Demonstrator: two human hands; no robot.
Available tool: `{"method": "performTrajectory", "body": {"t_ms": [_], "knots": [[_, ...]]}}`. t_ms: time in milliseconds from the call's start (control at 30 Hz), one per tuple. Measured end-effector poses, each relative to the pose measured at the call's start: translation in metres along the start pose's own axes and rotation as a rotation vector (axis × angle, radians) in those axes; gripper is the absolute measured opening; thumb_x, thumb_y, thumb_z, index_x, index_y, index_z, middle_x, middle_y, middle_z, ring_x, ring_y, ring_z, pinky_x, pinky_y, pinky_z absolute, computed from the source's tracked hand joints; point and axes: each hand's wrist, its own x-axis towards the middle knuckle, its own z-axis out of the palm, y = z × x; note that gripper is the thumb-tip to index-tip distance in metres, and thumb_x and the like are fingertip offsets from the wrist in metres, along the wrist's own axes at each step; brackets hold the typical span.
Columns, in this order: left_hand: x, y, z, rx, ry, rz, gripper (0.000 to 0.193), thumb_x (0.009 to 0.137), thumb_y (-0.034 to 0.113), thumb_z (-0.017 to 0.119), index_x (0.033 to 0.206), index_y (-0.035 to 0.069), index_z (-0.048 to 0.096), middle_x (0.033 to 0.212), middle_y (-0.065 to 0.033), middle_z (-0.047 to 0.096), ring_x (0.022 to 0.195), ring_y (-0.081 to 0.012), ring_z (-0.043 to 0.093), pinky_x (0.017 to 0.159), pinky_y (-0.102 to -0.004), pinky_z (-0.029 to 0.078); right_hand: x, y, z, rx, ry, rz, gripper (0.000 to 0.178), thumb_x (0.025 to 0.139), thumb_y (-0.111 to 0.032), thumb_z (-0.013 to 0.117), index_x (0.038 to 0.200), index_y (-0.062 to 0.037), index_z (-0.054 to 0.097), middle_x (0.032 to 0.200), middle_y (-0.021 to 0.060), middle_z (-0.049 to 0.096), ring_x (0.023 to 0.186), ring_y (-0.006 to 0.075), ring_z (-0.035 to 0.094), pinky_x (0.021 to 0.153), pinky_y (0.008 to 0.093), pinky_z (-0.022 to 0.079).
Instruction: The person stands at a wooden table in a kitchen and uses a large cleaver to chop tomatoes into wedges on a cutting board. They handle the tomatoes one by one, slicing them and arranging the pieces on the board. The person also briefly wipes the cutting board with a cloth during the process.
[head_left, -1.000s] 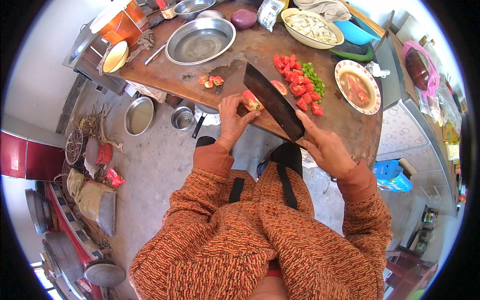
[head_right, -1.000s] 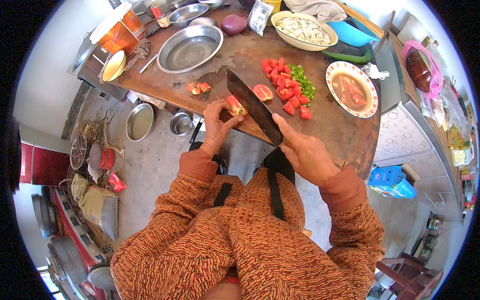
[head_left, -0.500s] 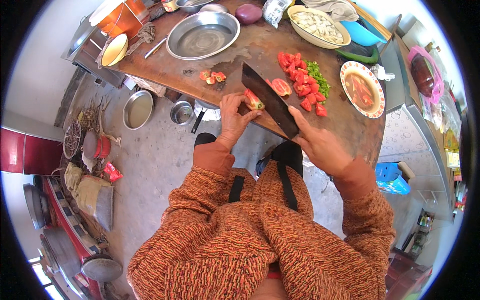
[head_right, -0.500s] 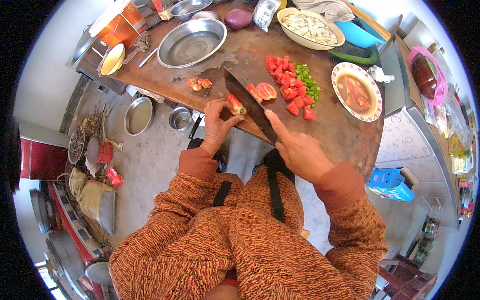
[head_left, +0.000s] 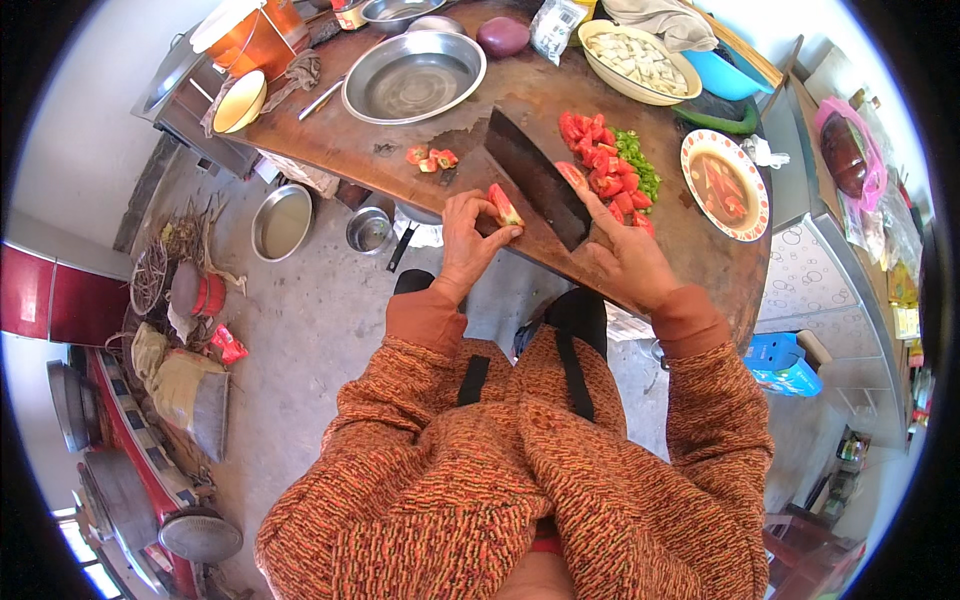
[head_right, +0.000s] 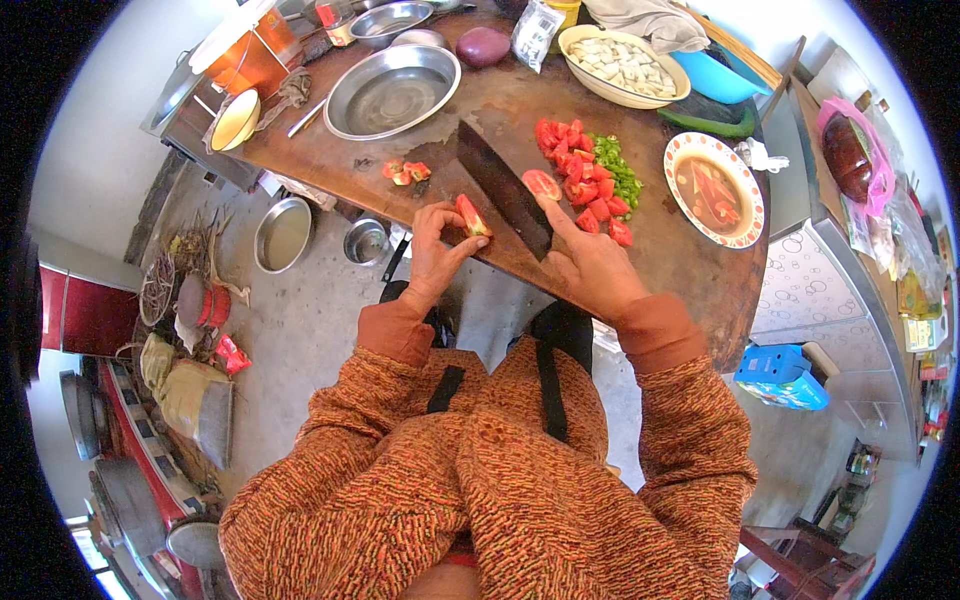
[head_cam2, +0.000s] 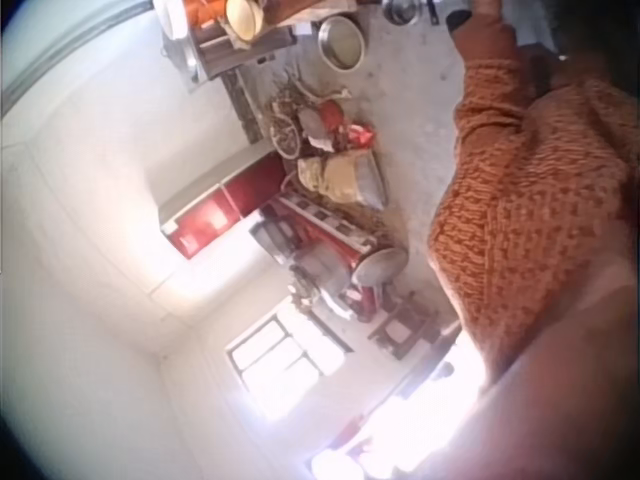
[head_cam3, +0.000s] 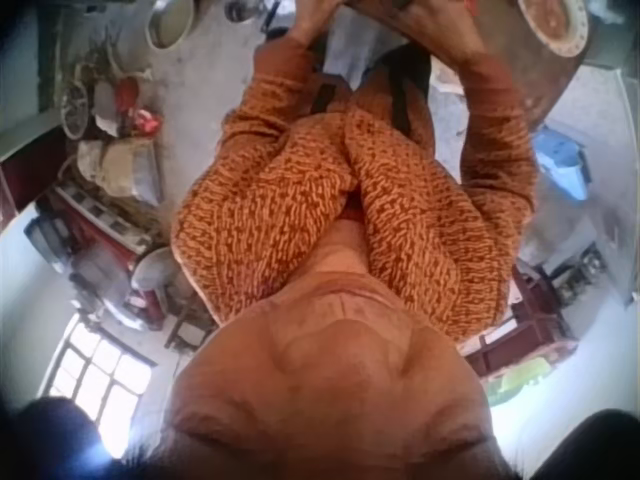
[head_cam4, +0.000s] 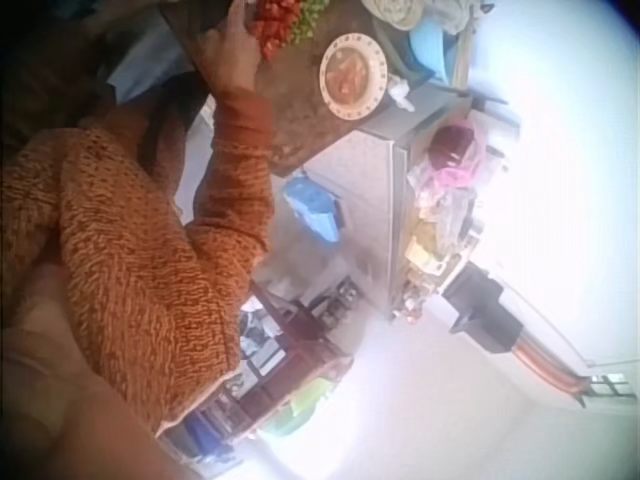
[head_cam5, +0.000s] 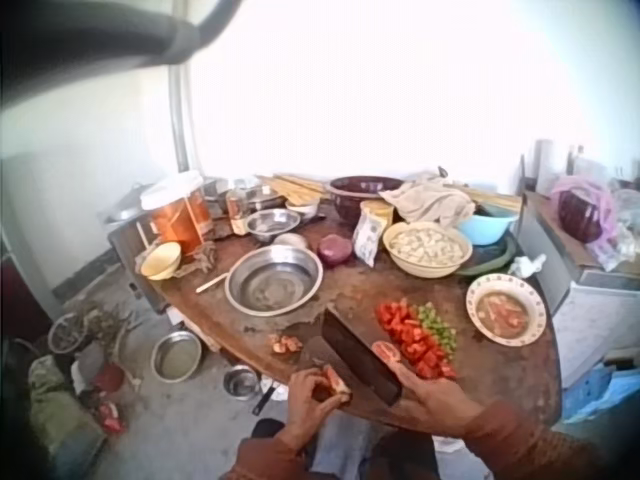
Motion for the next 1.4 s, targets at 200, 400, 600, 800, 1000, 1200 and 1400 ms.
{"method": "performTrajectory", "body": {"t_ms": [200, 400, 600, 800, 1000, 1200, 1400], "knots": [[0.013, 0.011, 0.005, -0.088, 0.056, -0.18, 0.051, 0.063, 0.018, 0.089, 0.106, 0.009, 0.062, 0.098, -0.0061, 0.06, 0.098, -0.0281, 0.054, 0.088, -0.0405, 0.04, -0.014, -0.002, -0.016, 0.008, 0.093, -0.023, 0.075, 0.088, -0.008, 0.059, 0.155, -0.0197, 0.028, 0.085, 0.0262, 0.063, 0.08, 0.0469, 0.062, 0.073, 0.0517, 0.048], [0.035, 0.007, -0.007, 0.243, -0.161, -0.001, 0.055, 0.066, 0.022, 0.086, 0.114, 0.011, 0.061, 0.105, -0.0073, 0.06, 0.102, -0.0296, 0.053, 0.089, -0.0421, 0.042, -0.03, -0.011, -0.023, -0.006, 0.113, 0.018, 0.076, 0.088, -0.008, 0.06, 0.156, -0.0177, 0.026, 0.086, 0.028, 0.063, 0.084, 0.049, 0.062, 0.074, 0.0522, 0.048], [0.038, -0.001, -0.013, 0.223, -0.125, 0.022, 0.056, 0.062, 0.022, 0.087, 0.111, 0.012, 0.062, 0.109, -0.0075, 0.059, 0.104, -0.0299, 0.054, 0.09, -0.0432, 0.043, -0.046, -0.015, -0.024, 0.044, 0.149, 0.011, 0.077, 0.088, -0.008, 0.062, 0.156, -0.0178, 0.025, 0.092, 0.0311, 0.063, 0.089, 0.0499, 0.062, 0.075, 0.0521, 0.048], [0.034, 0.005, -0.007, 0.103, -0.099, 0.016, 0.062, 0.053, 0.02, 0.092, 0.107, 0.013, 0.064, 0.106, -0.0036, 0.063, 0.102, -0.0273, 0.056, 0.089, -0.0406, 0.042, -0.05, -0.027, -0.016, 0.145, -0.029, 0.16, 0.076, 0.089, -0.009, 0.062, 0.156, -0.0184, 0.025, 0.09, 0.0306, 0.064, 0.088, 0.0499, 0.062, 0.074, 0.0524, 0.049], [0.031, 0.009, 0.001, 0.095, -0.072, -0.012, 0.06, 0.055, 0.026, 0.092, 0.108, 0.013, 0.065, 0.105, -0.0028, 0.064, 0.103, -0.0265, 0.056, 0.091, -0.0392, 0.039, -0.05, -0.011, -0.009, 0.05, 0.023, 0.119, 0.075, 0.09, -0.009, 0.062, 0.155, -0.0184, 0.027, 0.09, 0.0295, 0.065, 0.087, 0.0496, 0.063, 0.074, 0.052, 0.049], [0.022, -0.008, 0.003, 0.03, -0.036, 0.054, 0.058, 0.06, 0.032, 0.09, 0.109, 0.013, 0.065, 0.108, -0.0062, 0.064, 0.106, -0.0282, 0.055, 0.096, -0.0407, 0.038, -0.044, -0.011, -0.01, 0.058, 0.109, 0.059, 0.075, 0.089, -0.008, 0.062, 0.155, -0.0167, 0.028, 0.094, 0.0281, 0.066, 0.09, 0.0488, 0.063, 0.076, 0.051, 0.049], [0.016, -0.01, 0.005, -0.019, 0.001, 0.002, 0.055, 0.058, 0.029, 0.093, 0.1, 0.008, 0.065, 0.115, -0.0107, 0.057, 0.107, -0.0325, 0.055, 0.094, -0.0399, 0.045, -0.044, -0.037, -0.016, 0.155, 0.049, 0.016, 0.074, 0.09, -0.005, 0.06, 0.155, -0.0162, 0.028, 0.09, 0.0218, 0.067, 0.085, 0.0439, 0.064, 0.075, 0.0494, 0.05]]}}
